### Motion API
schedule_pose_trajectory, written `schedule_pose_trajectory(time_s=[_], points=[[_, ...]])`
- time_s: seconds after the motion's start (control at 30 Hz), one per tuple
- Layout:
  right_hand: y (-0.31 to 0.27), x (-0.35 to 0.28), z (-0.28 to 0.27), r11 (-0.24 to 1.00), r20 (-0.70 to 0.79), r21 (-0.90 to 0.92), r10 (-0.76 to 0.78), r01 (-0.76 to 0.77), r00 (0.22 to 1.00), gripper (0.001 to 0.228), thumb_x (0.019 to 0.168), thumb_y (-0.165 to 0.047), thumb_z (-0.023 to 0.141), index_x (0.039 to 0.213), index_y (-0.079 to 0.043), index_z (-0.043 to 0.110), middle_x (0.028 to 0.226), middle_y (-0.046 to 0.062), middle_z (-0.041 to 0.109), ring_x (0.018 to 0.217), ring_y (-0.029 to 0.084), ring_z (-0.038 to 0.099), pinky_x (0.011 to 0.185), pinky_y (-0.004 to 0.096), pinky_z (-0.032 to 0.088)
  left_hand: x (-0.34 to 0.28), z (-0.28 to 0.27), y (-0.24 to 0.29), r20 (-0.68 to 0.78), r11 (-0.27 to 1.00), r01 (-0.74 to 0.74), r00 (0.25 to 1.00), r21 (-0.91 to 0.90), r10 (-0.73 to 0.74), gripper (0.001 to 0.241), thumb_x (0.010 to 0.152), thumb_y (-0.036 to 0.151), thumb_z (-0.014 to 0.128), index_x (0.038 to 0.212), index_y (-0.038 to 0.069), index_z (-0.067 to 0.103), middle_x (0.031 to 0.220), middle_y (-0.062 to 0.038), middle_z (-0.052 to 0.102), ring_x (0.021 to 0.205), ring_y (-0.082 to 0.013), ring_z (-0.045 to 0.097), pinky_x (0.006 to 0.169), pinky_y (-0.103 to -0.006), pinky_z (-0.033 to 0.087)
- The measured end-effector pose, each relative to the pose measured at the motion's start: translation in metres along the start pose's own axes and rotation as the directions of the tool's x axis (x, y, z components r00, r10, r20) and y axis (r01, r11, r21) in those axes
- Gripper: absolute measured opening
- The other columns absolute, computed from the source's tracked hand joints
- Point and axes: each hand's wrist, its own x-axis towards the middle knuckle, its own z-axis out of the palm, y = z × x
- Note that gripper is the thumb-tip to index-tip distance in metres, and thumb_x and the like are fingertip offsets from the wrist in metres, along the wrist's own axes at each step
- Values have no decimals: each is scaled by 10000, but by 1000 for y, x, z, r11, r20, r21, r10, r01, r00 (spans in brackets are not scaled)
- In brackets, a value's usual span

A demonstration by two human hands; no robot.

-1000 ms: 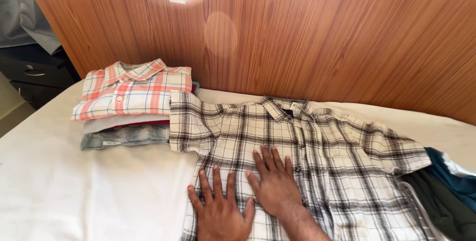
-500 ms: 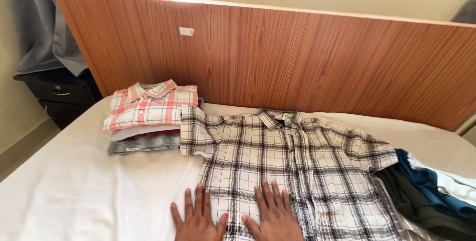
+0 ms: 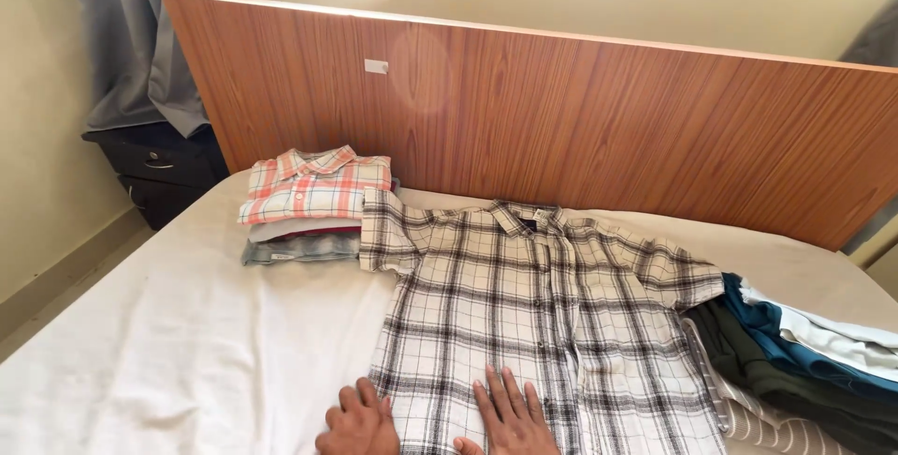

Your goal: The person lays a plaid shirt on a bed and buttons it up from the bottom to the top. They smooth the fabric with their hands and then unbutton the shirt again.

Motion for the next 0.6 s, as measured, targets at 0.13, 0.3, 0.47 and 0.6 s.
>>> schedule_pose_trajectory(time_s=[0.13, 0.3, 0.47, 0.6], points=[[1, -2, 4, 987, 144, 40, 148, -155, 979, 870, 939, -776, 202, 1487, -168, 498, 1622, 103, 375, 1567, 315, 244, 1248, 629, 114, 38, 71, -7, -105, 996, 24, 994, -83, -33, 357, 1031, 494, 464, 1133, 152, 485, 918, -24, 616, 706, -164, 715, 546, -386, 575], [-8, -10, 30, 995, 3, 91, 37, -37, 999, 751, 1020, -674, 284, 1441, -108, 540, 1644, 142, 401, 1502, 392, 252, 1181, 656, 119, 22, 35, -15, -124, 994, -56, 991, -94, 44, 307, 1064, 443, 452, 1108, 140, 482, 915, -50, 655, 680, -229, 744, 528, -410, 598], [-2, -11, 78, 973, -544, -232, -125, -6, 829, 612, 1051, -598, 328, 1485, -202, 501, 1618, 68, 403, 1518, 324, 288, 1212, 703, 92, -6, -11, -1, -472, 896, -443, 784, 29, 403, 714, 837, 379, 526, 1471, 100, 353, 1410, -218, 578, 1298, -403, 533, 984, -724, 384], [-6, -16, 43, 980, -616, -166, -190, 110, 765, 771, 999, -699, 357, 1473, -97, 441, 1604, 152, 327, 1498, 349, 219, 1161, 671, 53, -15, 87, 23, -696, 720, -693, 499, 38, 517, 652, 902, 475, 474, 1407, 67, 414, 1423, -250, 557, 1350, -481, 455, 1034, -798, 231]])
